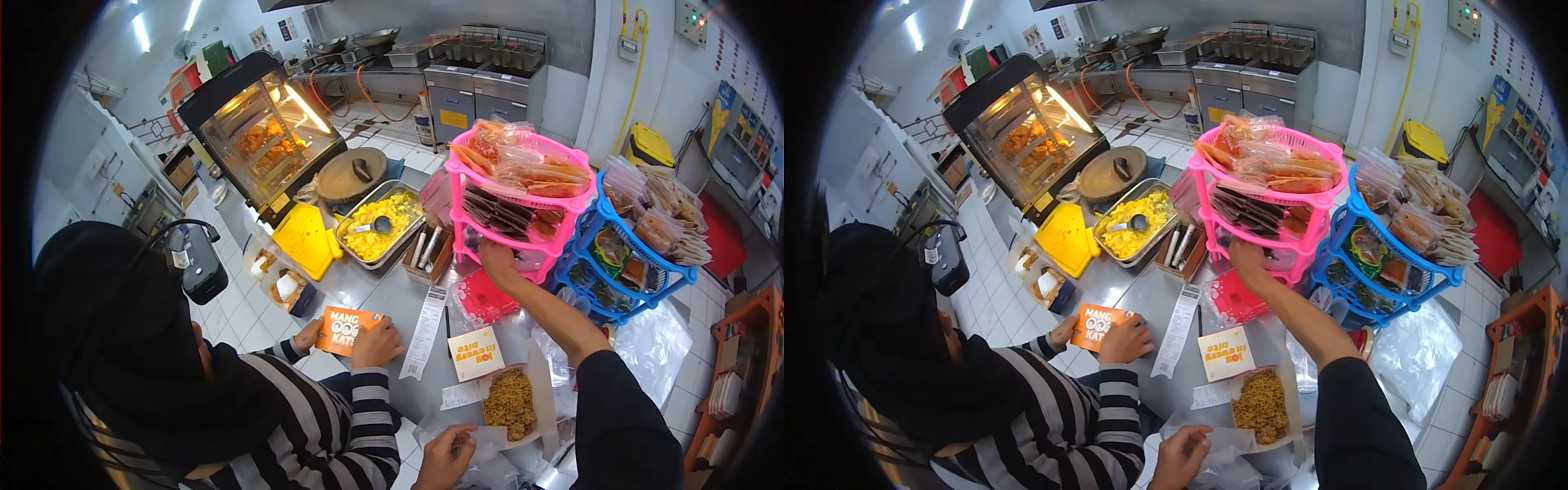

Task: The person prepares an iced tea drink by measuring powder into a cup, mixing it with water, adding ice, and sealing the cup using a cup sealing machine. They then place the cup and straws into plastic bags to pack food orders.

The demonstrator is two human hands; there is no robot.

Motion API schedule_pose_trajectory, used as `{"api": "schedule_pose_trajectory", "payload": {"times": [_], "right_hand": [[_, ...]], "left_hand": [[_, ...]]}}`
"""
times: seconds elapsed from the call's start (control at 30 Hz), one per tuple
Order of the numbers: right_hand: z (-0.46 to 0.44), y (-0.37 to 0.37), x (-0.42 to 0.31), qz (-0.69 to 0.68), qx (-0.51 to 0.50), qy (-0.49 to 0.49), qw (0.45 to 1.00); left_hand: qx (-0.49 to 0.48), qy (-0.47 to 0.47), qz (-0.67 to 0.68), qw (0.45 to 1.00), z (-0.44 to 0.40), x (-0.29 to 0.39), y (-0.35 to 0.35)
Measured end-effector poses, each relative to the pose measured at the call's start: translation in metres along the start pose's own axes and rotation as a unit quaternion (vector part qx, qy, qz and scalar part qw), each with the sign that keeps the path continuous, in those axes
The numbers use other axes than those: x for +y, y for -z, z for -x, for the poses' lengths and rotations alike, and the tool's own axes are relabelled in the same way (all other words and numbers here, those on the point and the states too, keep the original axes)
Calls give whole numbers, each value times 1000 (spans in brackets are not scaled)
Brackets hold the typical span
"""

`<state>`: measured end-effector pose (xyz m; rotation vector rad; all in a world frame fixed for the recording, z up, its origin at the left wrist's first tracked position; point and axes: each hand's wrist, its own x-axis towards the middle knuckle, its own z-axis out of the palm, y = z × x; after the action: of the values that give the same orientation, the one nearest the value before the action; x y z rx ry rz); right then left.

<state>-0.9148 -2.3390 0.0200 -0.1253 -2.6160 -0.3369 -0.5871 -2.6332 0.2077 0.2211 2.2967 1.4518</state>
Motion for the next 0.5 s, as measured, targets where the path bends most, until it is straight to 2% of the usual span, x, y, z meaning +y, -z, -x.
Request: {"api": "schedule_pose_trajectory", "payload": {"times": [0.03,0.13,0.23,0.3,0.43,0.5], "right_hand": [[10,39,0,67,-22,-4,997],[30,65,23,-73,-133,1,988],[48,102,42,-147,-69,-44,986],[59,135,53,-200,-44,-38,978],[76,193,69,-311,8,-50,949],[87,220,75,-389,-27,-70,918]], "left_hand": [[11,3,16,1000,-3,6,-1],[12,-53,22,998,-22,3,-8],[15,-74,-11,997,-54,18,-17],[40,-118,7,992,-83,14,-32],[77,-105,57,990,-122,30,-56],[98,-76,96,988,-139,19,-70]]}}
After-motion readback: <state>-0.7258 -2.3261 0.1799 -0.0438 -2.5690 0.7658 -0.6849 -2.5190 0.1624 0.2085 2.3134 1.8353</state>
